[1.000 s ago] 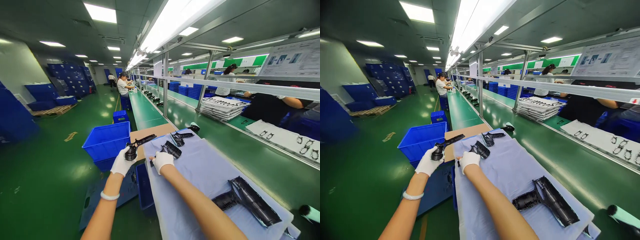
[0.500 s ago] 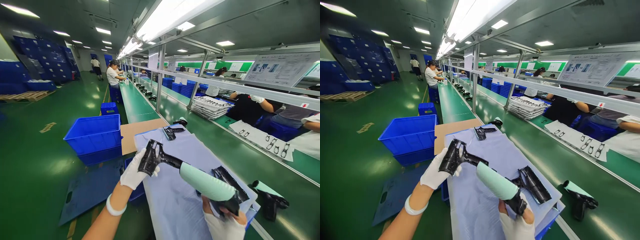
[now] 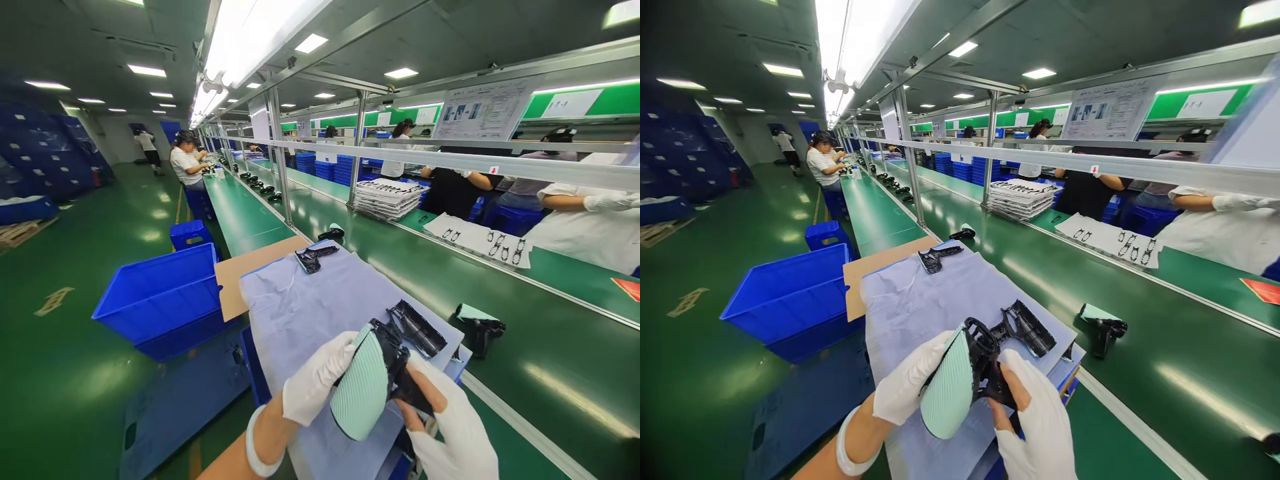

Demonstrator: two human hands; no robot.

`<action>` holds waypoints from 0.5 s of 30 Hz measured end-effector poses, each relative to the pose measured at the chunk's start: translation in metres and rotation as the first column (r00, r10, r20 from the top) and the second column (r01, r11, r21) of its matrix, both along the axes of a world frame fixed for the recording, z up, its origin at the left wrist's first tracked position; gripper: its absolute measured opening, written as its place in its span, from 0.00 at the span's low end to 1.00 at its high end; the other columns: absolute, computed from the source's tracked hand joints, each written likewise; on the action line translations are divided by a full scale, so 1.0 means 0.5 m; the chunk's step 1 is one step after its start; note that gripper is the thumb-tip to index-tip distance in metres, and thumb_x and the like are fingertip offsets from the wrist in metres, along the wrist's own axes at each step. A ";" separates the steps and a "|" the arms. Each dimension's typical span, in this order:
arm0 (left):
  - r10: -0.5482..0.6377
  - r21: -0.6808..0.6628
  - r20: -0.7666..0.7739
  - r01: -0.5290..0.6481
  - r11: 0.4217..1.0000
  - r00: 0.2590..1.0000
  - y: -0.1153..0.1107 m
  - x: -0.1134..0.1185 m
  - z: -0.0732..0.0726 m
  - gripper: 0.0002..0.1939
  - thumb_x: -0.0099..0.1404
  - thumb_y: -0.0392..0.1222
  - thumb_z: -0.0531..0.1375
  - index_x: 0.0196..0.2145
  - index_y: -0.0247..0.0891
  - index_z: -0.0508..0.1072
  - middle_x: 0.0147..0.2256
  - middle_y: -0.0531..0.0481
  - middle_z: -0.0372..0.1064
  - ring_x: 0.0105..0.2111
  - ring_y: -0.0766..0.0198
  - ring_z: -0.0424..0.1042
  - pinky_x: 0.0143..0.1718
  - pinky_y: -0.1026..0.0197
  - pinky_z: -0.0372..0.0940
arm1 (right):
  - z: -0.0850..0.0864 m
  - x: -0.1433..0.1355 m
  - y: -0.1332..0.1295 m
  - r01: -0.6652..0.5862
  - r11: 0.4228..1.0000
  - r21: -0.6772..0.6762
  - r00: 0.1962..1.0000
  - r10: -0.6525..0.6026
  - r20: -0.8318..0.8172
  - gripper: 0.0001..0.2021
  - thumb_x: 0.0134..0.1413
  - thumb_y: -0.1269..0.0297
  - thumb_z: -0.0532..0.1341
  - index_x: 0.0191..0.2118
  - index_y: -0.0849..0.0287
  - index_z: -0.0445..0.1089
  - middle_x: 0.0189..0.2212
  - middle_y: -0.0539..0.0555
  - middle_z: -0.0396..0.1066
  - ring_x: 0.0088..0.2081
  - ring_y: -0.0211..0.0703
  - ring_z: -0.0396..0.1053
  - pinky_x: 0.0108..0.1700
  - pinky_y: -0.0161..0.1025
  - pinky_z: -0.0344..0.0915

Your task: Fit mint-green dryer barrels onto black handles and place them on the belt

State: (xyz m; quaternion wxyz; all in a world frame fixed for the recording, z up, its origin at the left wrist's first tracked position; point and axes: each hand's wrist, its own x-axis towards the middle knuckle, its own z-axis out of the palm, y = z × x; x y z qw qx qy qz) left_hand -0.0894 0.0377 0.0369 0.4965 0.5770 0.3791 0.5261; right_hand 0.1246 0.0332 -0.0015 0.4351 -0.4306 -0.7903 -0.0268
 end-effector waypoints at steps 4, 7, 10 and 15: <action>-0.144 -0.159 0.188 0.175 0.972 0.972 -0.003 0.023 -0.013 0.25 0.70 0.60 0.54 0.56 0.43 0.73 0.50 0.46 0.75 0.48 0.50 0.75 0.52 0.53 0.68 | -0.016 0.006 0.001 0.012 1.000 0.019 1.000 -0.012 -0.020 0.22 0.62 0.70 0.58 0.61 0.56 0.61 0.53 0.58 0.70 0.54 0.49 0.69 0.57 0.46 0.67; -0.137 -0.196 0.225 0.182 0.963 0.965 -0.008 0.028 -0.014 0.24 0.70 0.58 0.55 0.57 0.43 0.71 0.48 0.45 0.76 0.47 0.52 0.75 0.53 0.52 0.67 | -0.026 0.014 0.012 0.009 0.998 0.062 1.000 -0.009 0.001 0.20 0.63 0.68 0.57 0.59 0.56 0.62 0.50 0.58 0.72 0.51 0.48 0.72 0.54 0.44 0.70; -0.140 -0.230 0.244 0.198 0.953 0.960 -0.010 0.030 -0.010 0.25 0.70 0.59 0.55 0.58 0.44 0.70 0.42 0.46 0.78 0.42 0.53 0.77 0.51 0.51 0.68 | -0.032 0.020 0.020 0.015 0.999 0.049 0.999 -0.016 0.029 0.18 0.64 0.65 0.55 0.58 0.57 0.62 0.47 0.58 0.73 0.48 0.47 0.73 0.51 0.43 0.72; -0.134 -0.214 0.219 0.182 0.960 0.966 -0.009 0.034 -0.011 0.24 0.70 0.59 0.54 0.55 0.44 0.72 0.45 0.46 0.78 0.42 0.53 0.77 0.49 0.53 0.70 | -0.033 0.021 0.020 0.012 0.999 0.045 0.999 -0.014 0.036 0.16 0.64 0.64 0.55 0.56 0.57 0.63 0.46 0.57 0.74 0.47 0.46 0.74 0.50 0.40 0.72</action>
